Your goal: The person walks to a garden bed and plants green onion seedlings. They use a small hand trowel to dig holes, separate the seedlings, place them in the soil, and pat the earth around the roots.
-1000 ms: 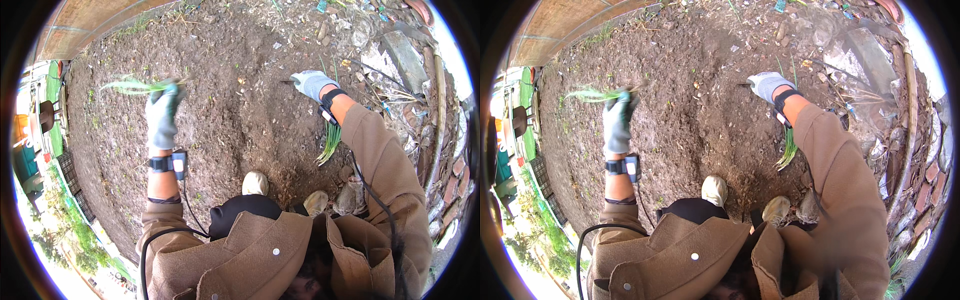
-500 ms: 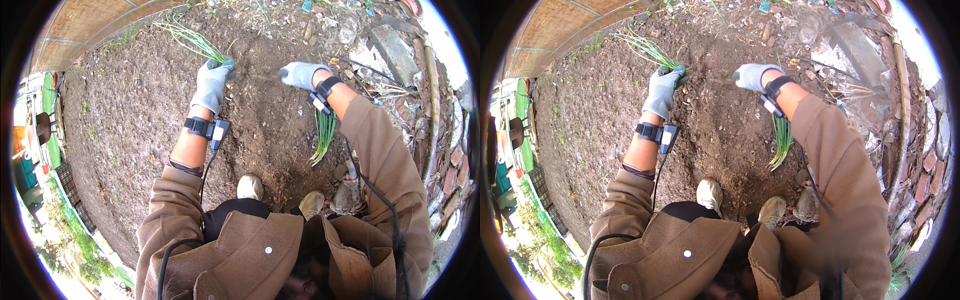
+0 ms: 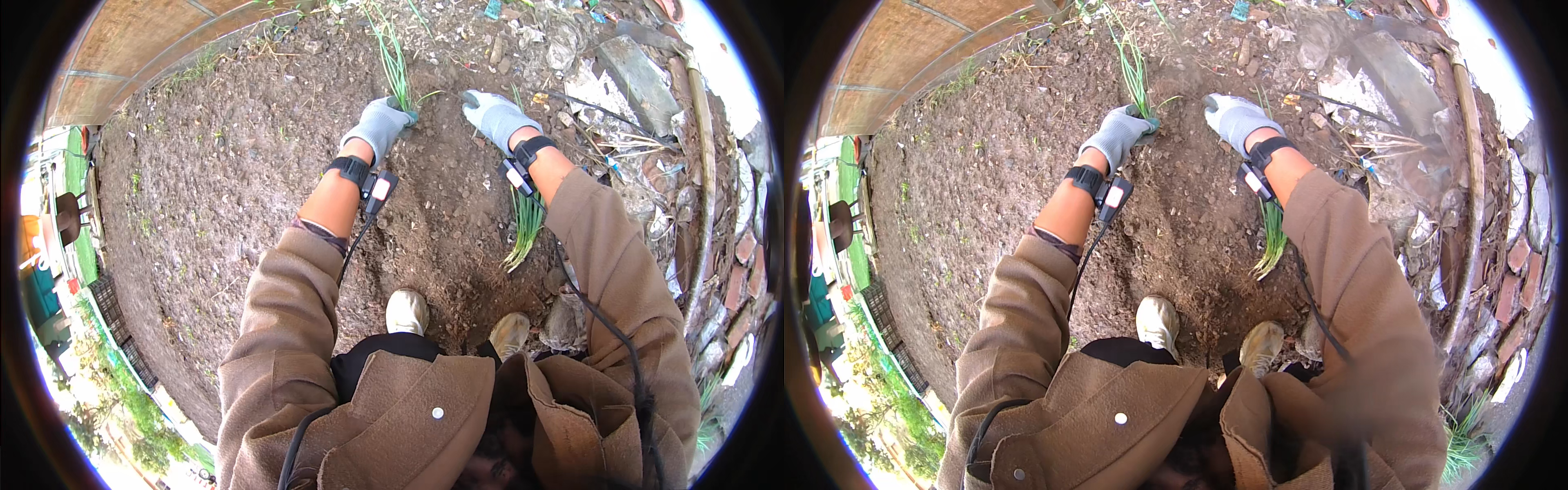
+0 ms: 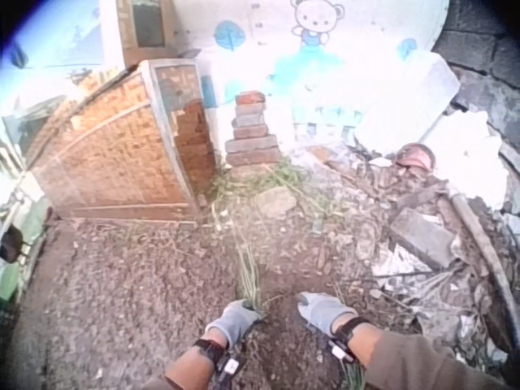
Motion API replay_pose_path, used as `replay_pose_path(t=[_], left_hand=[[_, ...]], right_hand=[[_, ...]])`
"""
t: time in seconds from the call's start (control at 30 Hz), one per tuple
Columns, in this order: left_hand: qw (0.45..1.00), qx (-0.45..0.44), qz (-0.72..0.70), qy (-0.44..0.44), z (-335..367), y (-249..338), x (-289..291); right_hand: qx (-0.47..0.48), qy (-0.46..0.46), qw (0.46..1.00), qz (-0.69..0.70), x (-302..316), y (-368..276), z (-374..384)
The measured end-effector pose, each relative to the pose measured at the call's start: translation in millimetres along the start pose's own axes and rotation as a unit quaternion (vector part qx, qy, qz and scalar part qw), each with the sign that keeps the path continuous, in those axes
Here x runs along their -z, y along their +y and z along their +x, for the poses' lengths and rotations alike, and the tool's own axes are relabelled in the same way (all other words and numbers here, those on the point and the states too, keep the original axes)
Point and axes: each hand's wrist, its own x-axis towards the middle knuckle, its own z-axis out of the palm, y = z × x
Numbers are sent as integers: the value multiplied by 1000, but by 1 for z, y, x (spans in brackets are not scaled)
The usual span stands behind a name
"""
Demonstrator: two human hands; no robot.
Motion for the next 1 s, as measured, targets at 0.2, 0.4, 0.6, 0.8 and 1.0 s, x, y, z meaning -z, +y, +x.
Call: replay_pose_path(t=[0.2, 0.4, 0.6, 0.8, 1.0], left_hand=[[999, 37, -22, 6, 14, -7, -10], [993, 2, -77, 85, 2, -9, 0], [997, -17, -36, 59, 4, -16, 8], [994, 28, -79, 74, -1, -8, 13], [982, 12, -167, 91, -14, 8, 1]], right_hand=[[46, -80, 995, -21, 0, -4, -22], [60, -138, 979, -135, -32, -19, -18], [66, -53, 979, -186, -18, -16, 13], [44, -26, 992, -118, 23, -18, 2], [53, -133, 975, -171, -42, -16, -3]])
